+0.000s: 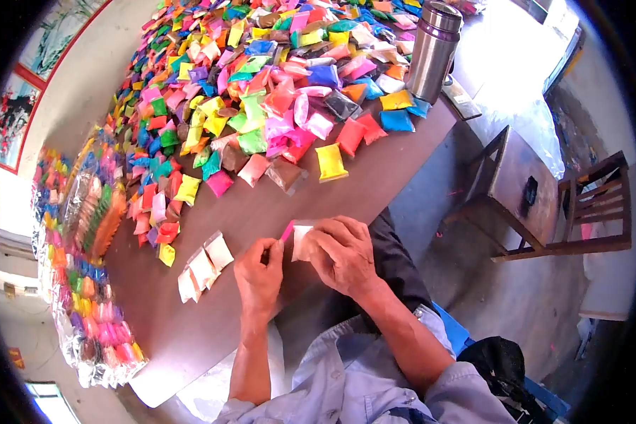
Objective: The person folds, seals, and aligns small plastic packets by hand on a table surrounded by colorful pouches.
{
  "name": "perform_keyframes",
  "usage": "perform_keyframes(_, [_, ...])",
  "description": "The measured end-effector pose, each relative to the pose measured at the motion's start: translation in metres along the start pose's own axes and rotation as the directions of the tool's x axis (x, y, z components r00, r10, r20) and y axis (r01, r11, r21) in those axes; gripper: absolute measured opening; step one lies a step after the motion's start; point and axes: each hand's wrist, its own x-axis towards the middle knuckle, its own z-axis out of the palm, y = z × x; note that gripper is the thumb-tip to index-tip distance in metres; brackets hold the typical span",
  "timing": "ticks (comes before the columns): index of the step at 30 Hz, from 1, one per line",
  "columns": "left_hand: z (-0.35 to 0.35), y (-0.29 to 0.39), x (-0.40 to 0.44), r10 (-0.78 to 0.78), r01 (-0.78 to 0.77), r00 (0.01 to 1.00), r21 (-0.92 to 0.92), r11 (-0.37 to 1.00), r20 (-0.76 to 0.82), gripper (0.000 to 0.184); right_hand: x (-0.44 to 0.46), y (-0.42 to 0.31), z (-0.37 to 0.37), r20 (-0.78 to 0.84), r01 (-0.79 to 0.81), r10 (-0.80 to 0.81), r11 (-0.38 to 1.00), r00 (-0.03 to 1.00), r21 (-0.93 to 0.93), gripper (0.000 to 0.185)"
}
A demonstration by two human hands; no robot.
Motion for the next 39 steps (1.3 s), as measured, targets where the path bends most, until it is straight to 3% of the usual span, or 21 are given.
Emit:
perform_keyframes(4, [-0.014,0.01,-0.015,-0.102,0.114,0.992,-0.162,0.98,0.076,0.016,0.001,-0.002,0.0,-0.005,-0.02,0.02,1.0,1.0,0.02,0.026])
perform_keyframes(8, [-0.012,0.01,-0.032,-0.053,0.061,0.997,-0.159,0.985,0.056,0.016,0.008,-0.009,-0.003,0.027,-0.007,0.008,0.999,1.0,-0.038,0.028])
perform_keyframes(11, [-0.004,-0.007,-0.031,0.013,-0.012,0.997,0.014,1.0,-0.079,0.009,0.008,-0.009,-0.003,0.041,-0.002,0.005,0.998,0.999,-0.068,0.028])
perform_keyframes(14, [-0.009,-0.007,-0.025,-0.039,0.041,0.996,0.027,0.999,-0.076,0.009,0.008,-0.007,-0.001,0.042,-0.002,0.005,0.998,0.999,-0.07,0.026])
perform_keyframes(20, [-0.004,0.015,-0.037,0.059,-0.067,0.995,-0.104,0.992,-0.077,0.009,0.007,-0.007,0.004,-0.018,-0.018,0.017,0.998,1.0,-0.055,0.022])
perform_keyframes(22, [0.001,0.004,-0.042,0.075,-0.076,0.997,-0.045,0.996,-0.028,0.01,0.008,-0.008,0.005,-0.036,-0.012,0.01,0.998,0.999,-0.056,0.022])
perform_keyframes(25, [0.001,-0.003,-0.041,0.071,-0.055,0.988,0.114,0.992,-0.135,0.01,0.009,-0.009,0.002,-0.04,-0.024,0.022,0.998,0.999,-0.061,0.023])
perform_keyframes(30, [-0.009,-0.004,-0.037,-0.012,0.025,0.99,0.09,0.996,-0.143,0.01,0.009,-0.008,0.007,-0.068,-0.031,0.027,0.998,0.997,-0.059,0.025])
perform_keyframes(36, [0.001,0.008,-0.047,0.072,-0.071,0.994,0.021,0.997,-0.086,0.01,0.009,-0.009,0.005,-0.053,-0.042,0.04,0.999,0.998,-0.035,0.024])
perform_keyframes(39, [-0.003,-0.008,-0.047,0.068,-0.039,0.983,0.165,0.985,-0.17,0.009,0.008,-0.007,0.007,-0.069,-0.039,0.036,0.998,0.997,-0.042,0.023])
